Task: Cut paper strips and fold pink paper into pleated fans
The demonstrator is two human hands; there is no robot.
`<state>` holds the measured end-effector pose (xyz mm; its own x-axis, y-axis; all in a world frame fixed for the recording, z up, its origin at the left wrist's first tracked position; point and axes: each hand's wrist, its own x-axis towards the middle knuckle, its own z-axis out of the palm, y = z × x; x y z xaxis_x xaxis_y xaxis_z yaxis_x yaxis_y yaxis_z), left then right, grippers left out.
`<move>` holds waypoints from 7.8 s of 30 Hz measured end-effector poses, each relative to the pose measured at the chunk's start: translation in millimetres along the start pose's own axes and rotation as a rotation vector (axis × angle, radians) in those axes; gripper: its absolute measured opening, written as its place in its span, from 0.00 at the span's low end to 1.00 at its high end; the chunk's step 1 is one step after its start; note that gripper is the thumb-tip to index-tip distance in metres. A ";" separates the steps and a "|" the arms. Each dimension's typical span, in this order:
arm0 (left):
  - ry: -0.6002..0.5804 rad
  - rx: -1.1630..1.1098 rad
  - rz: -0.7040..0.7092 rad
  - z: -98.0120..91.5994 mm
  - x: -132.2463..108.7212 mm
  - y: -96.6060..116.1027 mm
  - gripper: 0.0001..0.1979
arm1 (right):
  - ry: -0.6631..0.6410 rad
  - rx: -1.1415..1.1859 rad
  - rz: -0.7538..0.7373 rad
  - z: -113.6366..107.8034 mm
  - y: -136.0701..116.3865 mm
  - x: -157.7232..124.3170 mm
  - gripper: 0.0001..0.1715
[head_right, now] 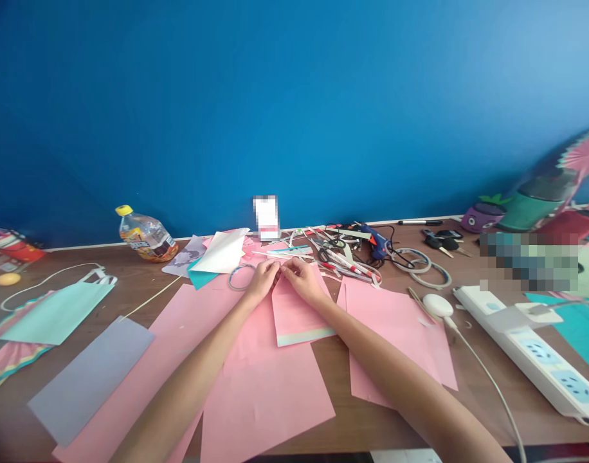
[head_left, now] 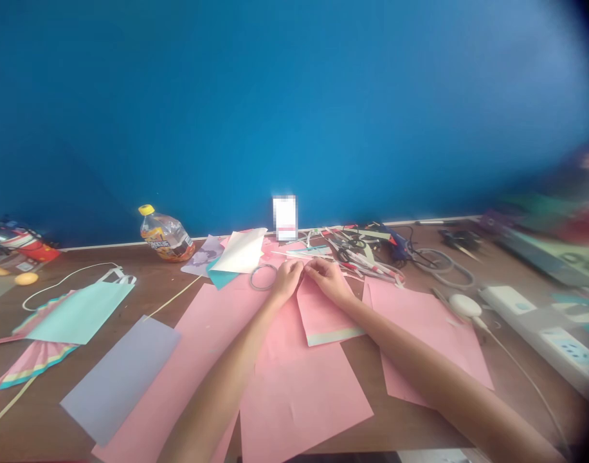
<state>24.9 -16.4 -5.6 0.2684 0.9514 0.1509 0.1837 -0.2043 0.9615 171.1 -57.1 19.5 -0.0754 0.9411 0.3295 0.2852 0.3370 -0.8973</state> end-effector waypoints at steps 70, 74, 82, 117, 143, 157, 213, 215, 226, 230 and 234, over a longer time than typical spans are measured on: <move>-0.100 0.080 0.061 -11.8 -1.8 12.7 0.05 | -0.014 -0.031 0.028 2.2 13.6 1.6 0.09; -0.098 0.101 0.082 -10.6 -2.2 13.4 0.05 | -0.010 -0.022 0.043 1.5 10.0 0.7 0.08; -0.101 0.085 0.062 -11.1 -4.0 16.5 0.07 | 0.062 -0.024 0.052 0.7 4.5 -0.3 0.07; -0.204 -0.174 0.017 -10.6 -5.6 16.9 0.13 | 0.215 -0.111 -0.188 6.0 6.8 -5.3 0.07; -0.265 -0.266 0.033 -13.5 -6.7 21.7 0.14 | 0.182 -0.269 -0.310 8.8 10.1 -9.6 0.10; -0.273 -0.241 0.039 -13.0 -8.0 23.9 0.16 | 0.164 -0.293 -0.299 9.0 9.7 -10.3 0.10; -0.262 -0.226 0.034 -14.5 -7.1 19.1 0.14 | 0.144 -0.284 -0.262 12.0 13.7 -9.8 0.11; -0.269 -0.231 0.036 -14.8 -7.2 18.8 0.14 | 0.136 -0.273 -0.250 12.3 14.2 -9.3 0.12; -0.275 -0.228 0.066 -14.3 -6.8 18.9 0.12 | 0.107 -0.255 -0.269 13.5 13.4 -9.1 0.13; -0.274 -0.238 0.052 -14.0 -6.9 19.4 0.12 | 0.129 -0.231 -0.264 14.3 13.2 -10.1 0.19; -0.279 -0.242 0.035 -14.0 -7.6 20.1 0.13 | 0.141 -0.215 -0.274 14.8 12.6 -10.4 0.20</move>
<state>13.3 -24.4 15.8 0.5239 0.8388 0.1484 -0.0504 -0.1434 0.9884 161.3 -62.3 0.4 -0.0487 0.7989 0.5995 0.4676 0.5486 -0.6931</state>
